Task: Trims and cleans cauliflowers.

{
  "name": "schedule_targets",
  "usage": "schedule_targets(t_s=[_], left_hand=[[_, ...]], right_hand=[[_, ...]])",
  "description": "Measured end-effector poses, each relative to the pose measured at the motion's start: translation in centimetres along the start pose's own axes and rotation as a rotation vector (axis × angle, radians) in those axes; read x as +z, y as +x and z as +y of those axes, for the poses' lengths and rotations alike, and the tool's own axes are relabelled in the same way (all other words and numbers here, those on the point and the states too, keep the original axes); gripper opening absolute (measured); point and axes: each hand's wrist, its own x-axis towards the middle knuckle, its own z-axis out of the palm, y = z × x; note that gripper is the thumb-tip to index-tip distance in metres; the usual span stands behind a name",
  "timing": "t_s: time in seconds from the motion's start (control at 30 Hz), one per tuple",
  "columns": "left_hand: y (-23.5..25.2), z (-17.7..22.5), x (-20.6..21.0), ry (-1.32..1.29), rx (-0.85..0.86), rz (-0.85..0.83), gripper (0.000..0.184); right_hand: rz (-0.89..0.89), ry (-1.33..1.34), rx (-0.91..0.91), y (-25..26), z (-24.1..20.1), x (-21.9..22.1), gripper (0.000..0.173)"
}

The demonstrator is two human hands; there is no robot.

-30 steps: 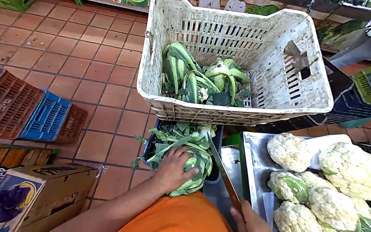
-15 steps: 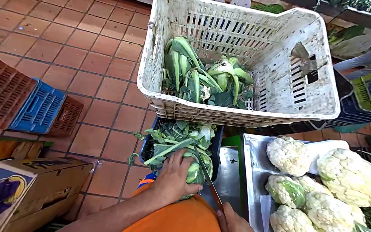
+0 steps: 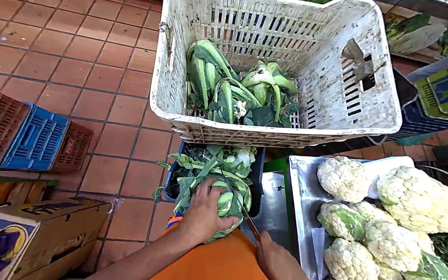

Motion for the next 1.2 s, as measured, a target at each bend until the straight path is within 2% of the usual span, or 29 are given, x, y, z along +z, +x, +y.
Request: schedule_targets(t_s=[0.13,0.3,0.43,0.57,0.7,0.83,0.97,1.1,1.2], left_hand=[[0.8,-0.4,0.1,-0.019,-0.014,0.023,0.082],[1.4,-0.5,-0.5,-0.030,-0.003,-0.046,0.082],[2.1,-0.9,-0.8,-0.063,-0.030,-0.068,0.083],[2.6,-1.1,-1.4,-0.080,-0.014,-0.117,0.084],[2.9,-1.2,-1.8,-0.085,-0.031,-0.164,0.084],[3.2,-1.4,-2.2,-0.103,-0.013,-0.180,0.083],[3.4,-1.7,-2.2,-0.105,-0.031,-0.207,0.083],[3.5,-1.8,-2.7,-0.103,0.006,-0.230,0.082],[4.0,-2.1,-3.0,-0.094,-0.018,-0.255,0.082]], right_hand=[[-0.046,-0.020,0.048,2.5,-1.2,-0.6,0.037],[-0.051,-0.003,0.027,1.5,-0.8,-1.0,0.037],[-0.115,-0.038,0.051,3.8,-2.1,-1.7,0.035],[-0.142,-0.014,0.057,2.3,-1.5,-2.3,0.034],[-0.168,-0.037,0.060,4.2,-2.2,-2.2,0.033],[-0.163,-0.028,0.078,2.7,-1.9,-2.5,0.034],[-0.180,-0.048,0.098,4.7,-3.0,-2.3,0.034],[-0.184,-0.044,0.115,2.6,-3.0,-2.9,0.034],[-0.203,-0.046,0.134,3.8,-3.6,-2.8,0.034]])
